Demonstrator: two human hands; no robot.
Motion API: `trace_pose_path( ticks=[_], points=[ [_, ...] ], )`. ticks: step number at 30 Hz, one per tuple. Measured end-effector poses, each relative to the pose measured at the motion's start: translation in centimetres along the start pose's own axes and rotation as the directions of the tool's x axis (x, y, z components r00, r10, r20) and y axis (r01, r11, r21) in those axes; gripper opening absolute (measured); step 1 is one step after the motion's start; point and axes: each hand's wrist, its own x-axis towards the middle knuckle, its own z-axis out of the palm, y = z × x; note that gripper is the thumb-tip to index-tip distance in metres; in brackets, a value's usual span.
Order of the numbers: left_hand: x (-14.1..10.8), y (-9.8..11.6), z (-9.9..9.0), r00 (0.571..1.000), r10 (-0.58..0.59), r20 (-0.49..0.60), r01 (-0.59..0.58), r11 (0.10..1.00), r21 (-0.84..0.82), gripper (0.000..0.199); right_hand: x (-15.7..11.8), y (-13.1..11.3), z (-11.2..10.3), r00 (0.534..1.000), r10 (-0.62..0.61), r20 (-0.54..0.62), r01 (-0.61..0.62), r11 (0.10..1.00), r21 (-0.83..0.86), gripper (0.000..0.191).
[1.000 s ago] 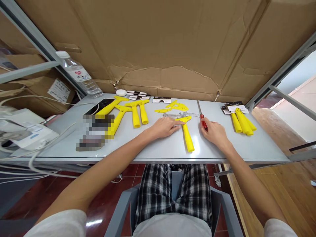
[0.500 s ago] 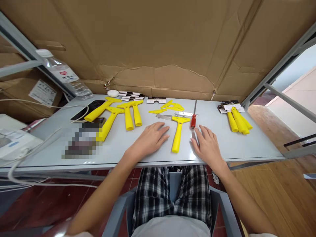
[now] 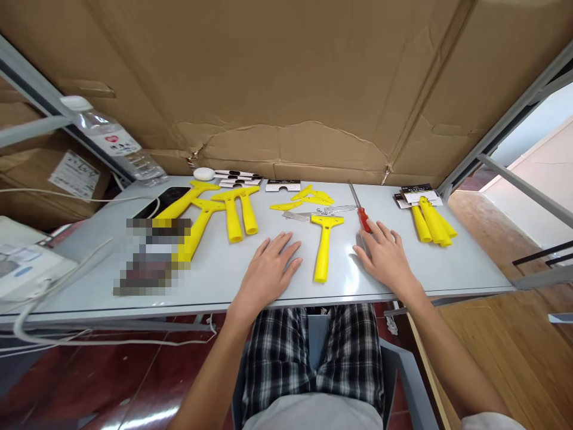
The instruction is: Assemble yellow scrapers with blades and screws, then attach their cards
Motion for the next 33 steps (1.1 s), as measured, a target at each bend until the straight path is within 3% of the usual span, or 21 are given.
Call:
trace_pose_path(
  ticks=[7, 11, 14, 19, 26, 33],
  points=[
    [0.0, 0.3, 0.0, 1.000, -0.016, -0.004, 0.016, 1.000, 0.006, 0.055, -1.7, -0.7, 1.5, 1.000, -0.008, 0.016, 0.008, 1.000, 0.030, 0.066],
    [-0.1, 0.3, 0.1, 1.000, -0.015, 0.002, 0.015, 1.000, 0.010, 0.056, -2.2, -1.3, 1.4, 0.996, 0.067, -0.058, -0.067, 0.998, -0.003, 0.066],
    [-0.1, 0.2, 0.2, 1.000, -0.014, 0.003, 0.014, 1.000, 0.014, 0.055, -2.4, -2.2, 0.9, 0.995, 0.039, -0.091, -0.037, 0.999, 0.020, 0.066],
    [-0.1, 0.2, 0.2, 1.000, -0.015, 0.011, 0.015, 1.000, 0.013, 0.057, -2.2, -3.4, 1.0, 0.986, -0.143, 0.088, 0.125, 0.974, 0.187, 0.071],
    [-0.2, 0.5, 0.0, 0.999, -0.052, -0.007, 0.052, 0.998, 0.036, 0.055, -1.8, -3.8, 1.2, 0.982, -0.096, 0.164, 0.072, 0.987, 0.146, 0.079],
    [-0.3, 0.8, -0.3, 0.996, -0.088, 0.021, 0.086, 0.994, 0.068, 0.055, -1.9, -4.2, 1.1, 0.985, -0.082, 0.154, 0.071, 0.995, 0.073, 0.075]
  ],
)
